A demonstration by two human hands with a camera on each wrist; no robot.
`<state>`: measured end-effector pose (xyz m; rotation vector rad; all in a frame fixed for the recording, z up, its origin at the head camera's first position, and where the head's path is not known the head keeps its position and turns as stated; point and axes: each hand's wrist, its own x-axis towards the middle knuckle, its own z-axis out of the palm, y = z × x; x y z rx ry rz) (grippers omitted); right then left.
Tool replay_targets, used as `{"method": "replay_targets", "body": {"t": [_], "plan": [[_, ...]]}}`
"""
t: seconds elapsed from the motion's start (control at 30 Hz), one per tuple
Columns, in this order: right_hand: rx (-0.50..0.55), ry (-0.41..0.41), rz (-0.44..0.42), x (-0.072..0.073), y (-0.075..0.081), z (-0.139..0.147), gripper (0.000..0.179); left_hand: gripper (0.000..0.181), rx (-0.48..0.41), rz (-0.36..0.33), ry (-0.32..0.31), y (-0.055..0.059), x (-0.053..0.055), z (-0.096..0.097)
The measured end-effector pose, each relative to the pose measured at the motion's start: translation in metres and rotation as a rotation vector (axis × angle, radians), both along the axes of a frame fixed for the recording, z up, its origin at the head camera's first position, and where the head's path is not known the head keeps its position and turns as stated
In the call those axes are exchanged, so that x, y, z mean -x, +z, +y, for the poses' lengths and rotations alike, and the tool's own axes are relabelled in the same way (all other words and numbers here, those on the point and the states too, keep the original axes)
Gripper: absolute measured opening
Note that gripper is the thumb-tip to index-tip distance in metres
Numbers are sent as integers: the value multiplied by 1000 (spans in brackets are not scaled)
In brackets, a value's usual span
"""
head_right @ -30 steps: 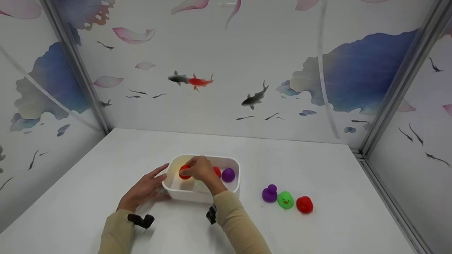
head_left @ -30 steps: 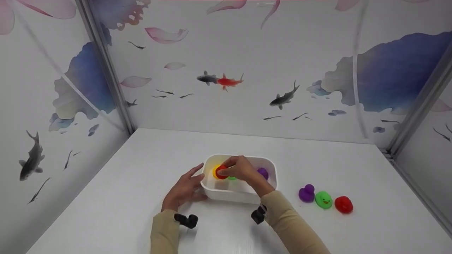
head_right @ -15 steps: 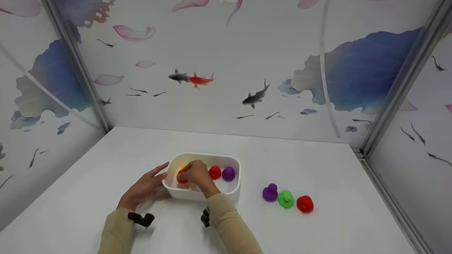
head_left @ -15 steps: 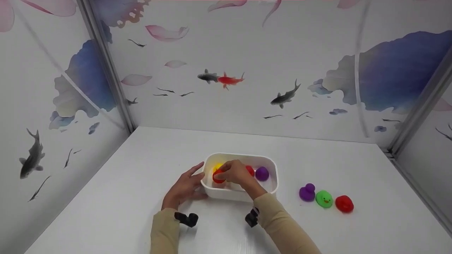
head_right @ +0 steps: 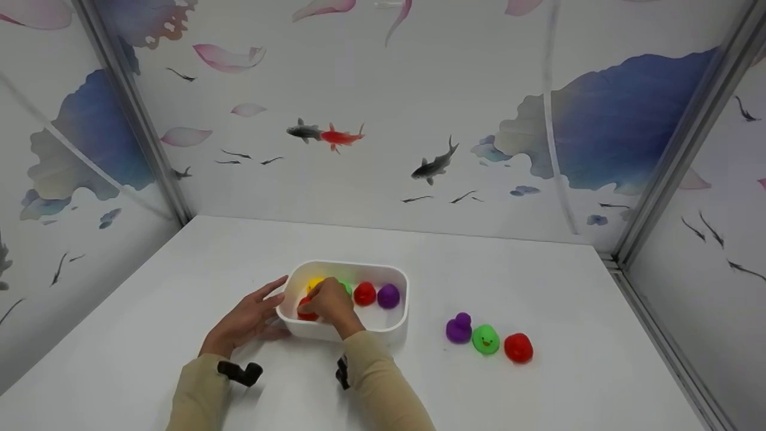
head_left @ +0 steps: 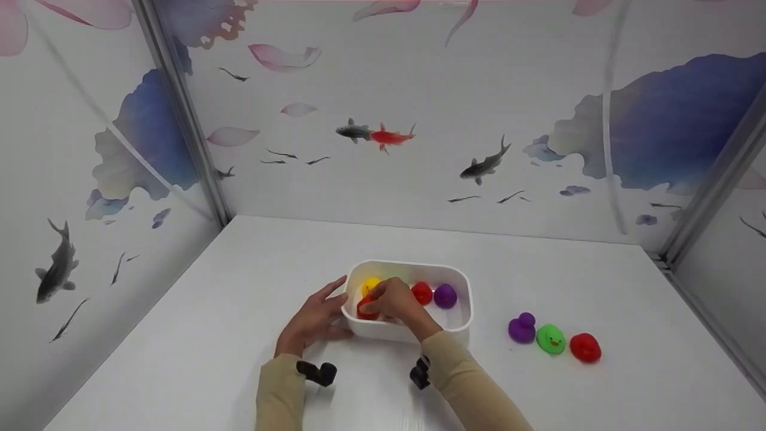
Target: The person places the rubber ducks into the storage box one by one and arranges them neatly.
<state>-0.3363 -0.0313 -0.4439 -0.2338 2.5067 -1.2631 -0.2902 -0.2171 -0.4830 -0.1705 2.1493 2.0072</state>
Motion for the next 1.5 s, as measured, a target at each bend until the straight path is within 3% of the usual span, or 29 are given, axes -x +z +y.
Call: {"method": "replay_targets", "body": {"t": [0.23,0.5,0.7,0.97,1.27,1.5], "plan": [[-4,5,18,0,4,7,32,61,17,-1,-6,-2,1,3],[13,111,151,-12,37,35,29,61,19,-12,12,-2,2,0],[94,142,191,-38,66,70,27,59,10,-21,31,-2,2,0],[167,140,227,-65,88,122,27,59,22,-16,32,-1,1,1],[144,53,227,-73,82,179,36,60,22,-23,40,-7,-1,2],[163,40,188,-62,64,219,44,59,21,-15,41,-5,1,2]]}}
